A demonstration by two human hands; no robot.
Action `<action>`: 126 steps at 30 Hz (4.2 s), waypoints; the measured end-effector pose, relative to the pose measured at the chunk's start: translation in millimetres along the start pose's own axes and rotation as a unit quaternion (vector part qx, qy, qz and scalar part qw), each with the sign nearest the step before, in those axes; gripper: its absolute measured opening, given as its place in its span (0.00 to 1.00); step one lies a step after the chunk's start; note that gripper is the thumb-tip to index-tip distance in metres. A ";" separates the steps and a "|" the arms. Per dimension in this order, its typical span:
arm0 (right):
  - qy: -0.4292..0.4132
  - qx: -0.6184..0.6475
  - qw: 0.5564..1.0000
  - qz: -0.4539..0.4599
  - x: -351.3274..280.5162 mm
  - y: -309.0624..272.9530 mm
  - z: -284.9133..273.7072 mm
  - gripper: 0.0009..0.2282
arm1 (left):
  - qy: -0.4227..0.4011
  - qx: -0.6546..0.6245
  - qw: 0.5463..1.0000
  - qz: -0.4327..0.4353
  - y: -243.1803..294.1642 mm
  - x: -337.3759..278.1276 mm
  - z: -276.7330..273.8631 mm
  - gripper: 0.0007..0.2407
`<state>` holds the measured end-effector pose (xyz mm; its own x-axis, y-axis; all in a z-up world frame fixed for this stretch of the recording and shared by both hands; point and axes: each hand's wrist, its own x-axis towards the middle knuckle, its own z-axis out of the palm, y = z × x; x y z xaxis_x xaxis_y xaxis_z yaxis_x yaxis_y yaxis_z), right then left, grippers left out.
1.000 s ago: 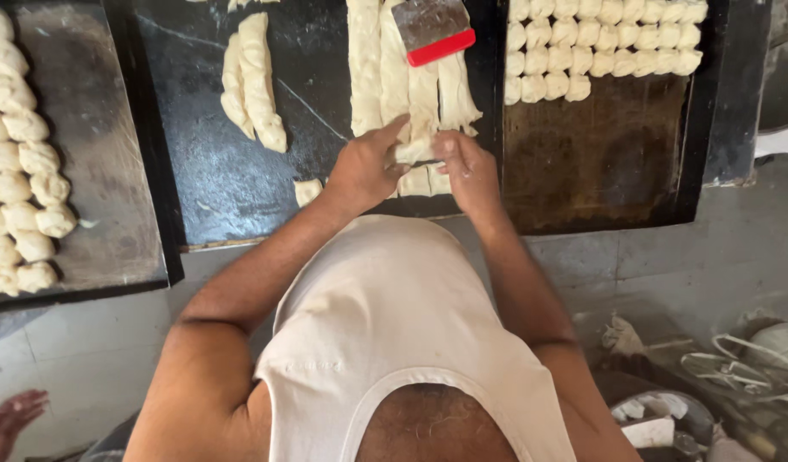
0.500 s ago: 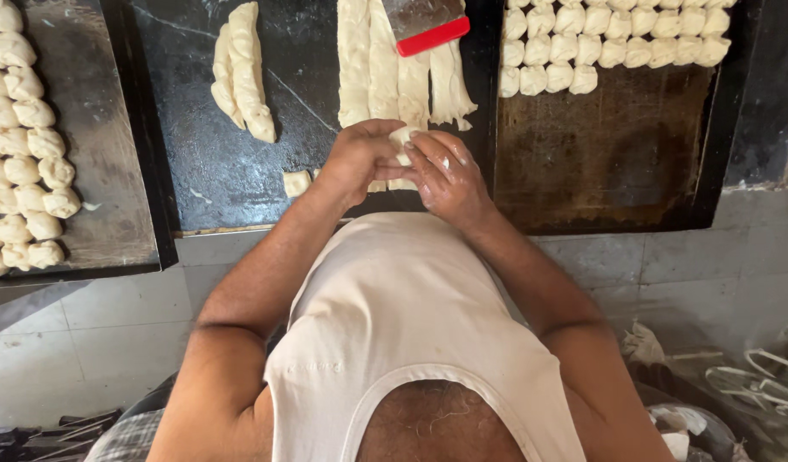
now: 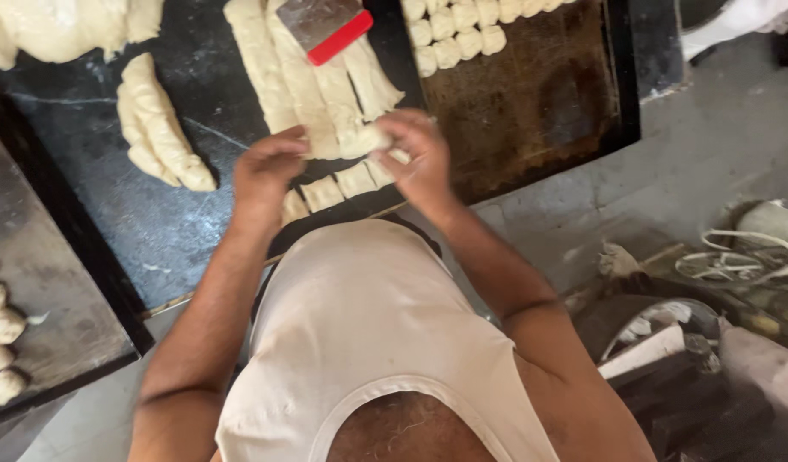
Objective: The person cuts a long strip of dough into small pieces using a red-handled scraper and then shapes each piece by hand into a twisted knot. The finished dough pieces are placed onto a metal tray to the right.
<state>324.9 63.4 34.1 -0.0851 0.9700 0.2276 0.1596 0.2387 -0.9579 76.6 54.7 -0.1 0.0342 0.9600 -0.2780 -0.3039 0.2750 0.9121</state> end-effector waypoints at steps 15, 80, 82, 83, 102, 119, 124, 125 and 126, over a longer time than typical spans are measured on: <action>0.404 0.096 0.903 0.109 134.1 164.2 -257.0 0.04 | 0.225 0.059 0.966 -0.116 -27.9 -39.3 -34.8 0.05; -0.095 -0.098 0.990 0.044 4.3 -29.2 37.5 0.13 | -0.064 0.062 0.996 0.022 20.8 -18.8 22.1 0.11; -0.091 -0.053 0.989 0.106 2.7 -14.0 33.3 0.10 | -0.083 0.055 0.995 0.030 30.1 -26.0 24.1 0.14; -0.091 0.042 0.980 0.174 5.5 -5.2 33.8 0.09 | -0.074 0.126 0.989 0.032 35.9 -29.9 23.8 0.16; -0.134 0.382 0.847 0.344 19.7 26.5 -5.2 0.16 | -0.020 0.292 0.956 0.000 40.9 -14.0 89.4 0.13; 0.044 -0.327 0.937 -0.113 -12.4 53.7 8.8 0.09 | -0.020 -0.024 0.998 -0.062 -3.6 -14.6 11.4 0.11; -0.007 -0.414 0.902 -0.121 -3.9 108.0 -12.6 0.07 | -0.010 0.031 0.997 -0.077 -7.6 -27.5 -3.4 0.12; -0.019 -0.413 0.901 -0.131 3.2 114.1 -12.7 0.08 | -0.004 0.064 0.995 -0.073 -6.2 -29.7 -2.0 0.12; -0.030 -0.411 0.900 -0.142 9.1 117.9 -13.7 0.08 | 0.003 0.097 0.993 -0.069 -4.8 -31.7 1.2 0.12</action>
<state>356.4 101.0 -74.3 -0.2864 0.8667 0.4083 0.7948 0.4529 -0.4039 78.1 23.0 4.8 0.0576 0.9123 -0.4055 -0.1084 0.4095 0.9058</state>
